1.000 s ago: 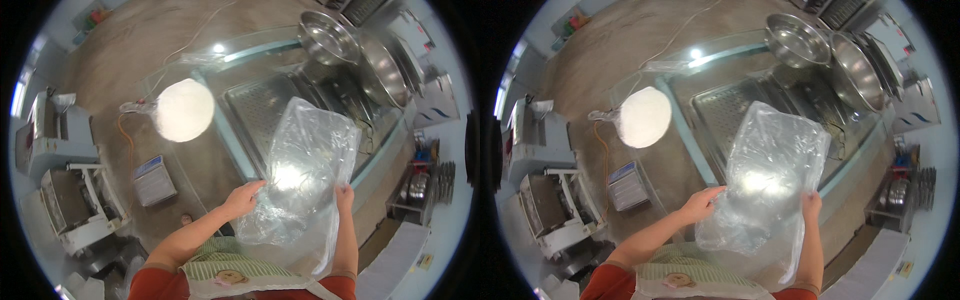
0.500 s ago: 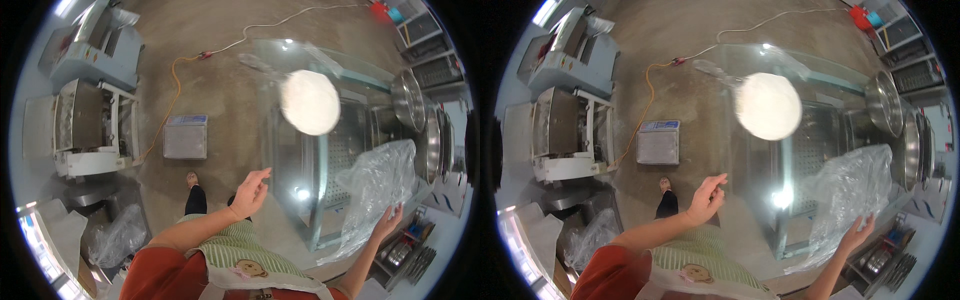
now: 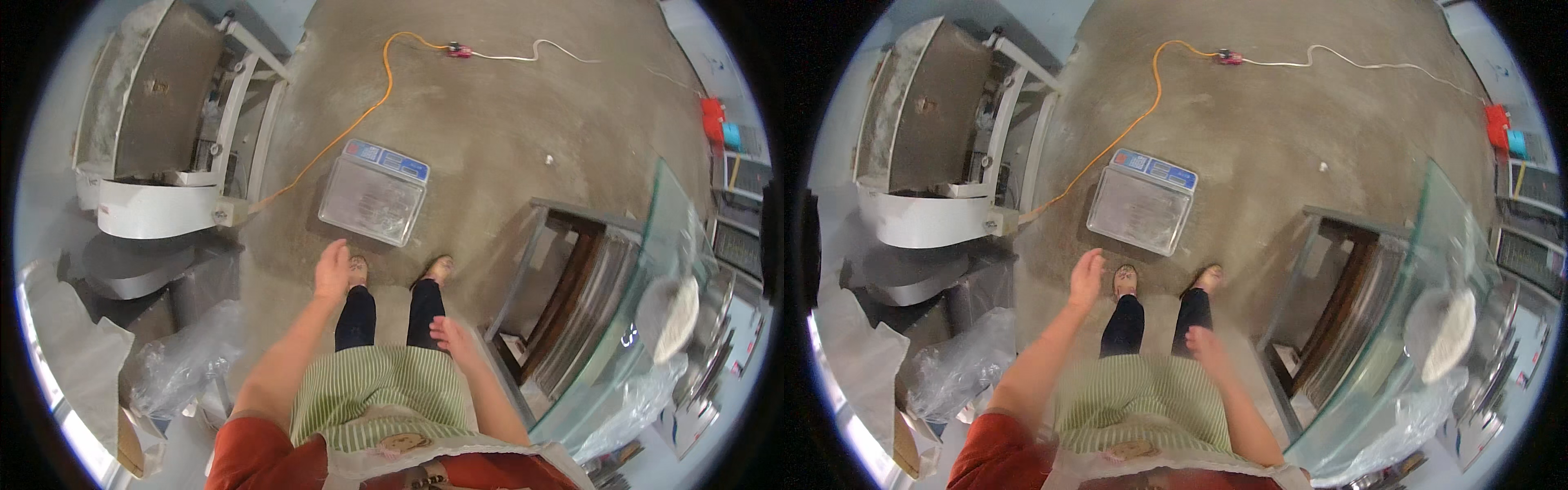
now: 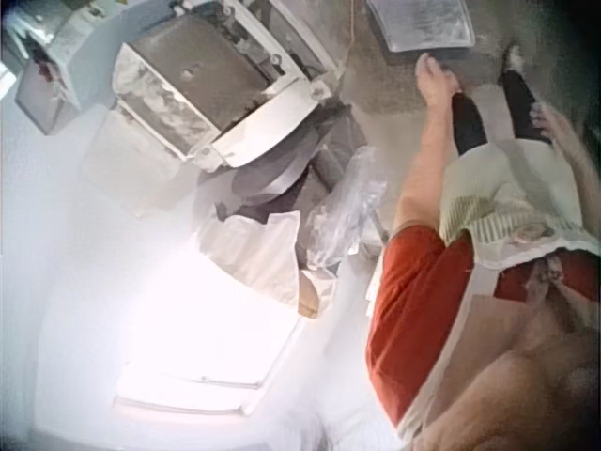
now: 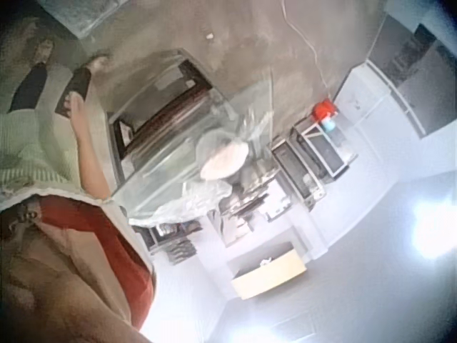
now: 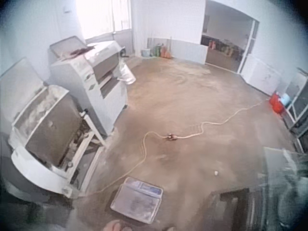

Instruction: The person moves a plastic liner on a metal table, positions a digital scale, and retrieves a blue bag from a storage shelf while holding a scoop filled with flour.

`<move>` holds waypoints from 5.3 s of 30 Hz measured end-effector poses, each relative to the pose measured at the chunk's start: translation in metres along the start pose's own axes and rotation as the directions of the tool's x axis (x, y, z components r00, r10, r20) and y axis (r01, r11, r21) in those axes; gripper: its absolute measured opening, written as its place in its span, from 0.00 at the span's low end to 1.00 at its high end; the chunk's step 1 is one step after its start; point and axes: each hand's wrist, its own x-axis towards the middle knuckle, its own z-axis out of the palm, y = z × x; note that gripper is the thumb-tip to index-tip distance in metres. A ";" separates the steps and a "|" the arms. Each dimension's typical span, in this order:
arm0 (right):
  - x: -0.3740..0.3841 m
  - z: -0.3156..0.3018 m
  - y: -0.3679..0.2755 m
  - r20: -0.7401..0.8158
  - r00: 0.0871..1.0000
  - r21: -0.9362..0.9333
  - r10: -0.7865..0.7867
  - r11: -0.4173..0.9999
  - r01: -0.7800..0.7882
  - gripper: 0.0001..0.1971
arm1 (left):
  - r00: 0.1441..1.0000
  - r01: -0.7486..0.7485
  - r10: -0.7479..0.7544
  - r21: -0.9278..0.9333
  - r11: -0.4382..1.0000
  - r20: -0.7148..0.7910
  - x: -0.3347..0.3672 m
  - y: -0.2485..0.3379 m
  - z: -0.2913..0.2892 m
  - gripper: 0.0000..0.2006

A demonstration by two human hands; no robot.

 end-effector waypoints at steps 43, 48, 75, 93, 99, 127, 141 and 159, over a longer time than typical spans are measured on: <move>0.207 0.045 -0.057 -0.196 0.980 0.117 -0.019 0.992 0.042 0.40 | 0.780 0.552 -0.592 -0.666 0.502 0.200 0.095 -0.106 -0.073 0.35; 0.085 0.072 -0.088 -0.187 0.960 -0.095 -0.209 0.976 0.194 0.30 | 0.857 0.455 -0.503 -0.616 0.644 0.107 0.024 -0.003 -0.187 0.32; -0.517 -0.196 -0.062 -0.931 0.306 0.256 -0.201 0.243 0.936 0.35 | 0.423 0.245 0.535 -0.660 0.710 0.732 -0.244 0.603 -0.045 0.20; -0.491 -0.049 0.173 -0.667 0.174 0.342 0.724 0.090 0.935 0.39 | -0.140 -0.355 -0.102 0.046 0.934 0.985 -0.378 0.493 0.177 0.28; -0.469 -0.048 0.128 -0.529 0.309 0.438 0.790 -0.057 0.897 0.33 | -0.037 -0.477 -0.164 0.127 0.870 0.986 -0.341 0.461 0.174 0.27; -0.399 -0.272 0.215 -0.711 -0.673 -0.009 0.203 0.955 0.297 0.19 | -0.183 0.016 -0.406 0.416 0.909 0.895 -0.319 0.464 0.186 0.34; -0.314 -0.091 0.125 -0.730 0.295 0.387 0.616 0.017 0.922 0.43 | -0.480 -0.350 -0.190 0.012 0.937 0.857 -0.278 0.496 0.171 0.24; -0.352 -0.147 0.151 -0.891 0.345 0.354 0.294 -0.025 0.935 0.43 | -0.064 -0.985 0.494 0.024 -0.171 0.867 -0.107 0.628 0.109 0.26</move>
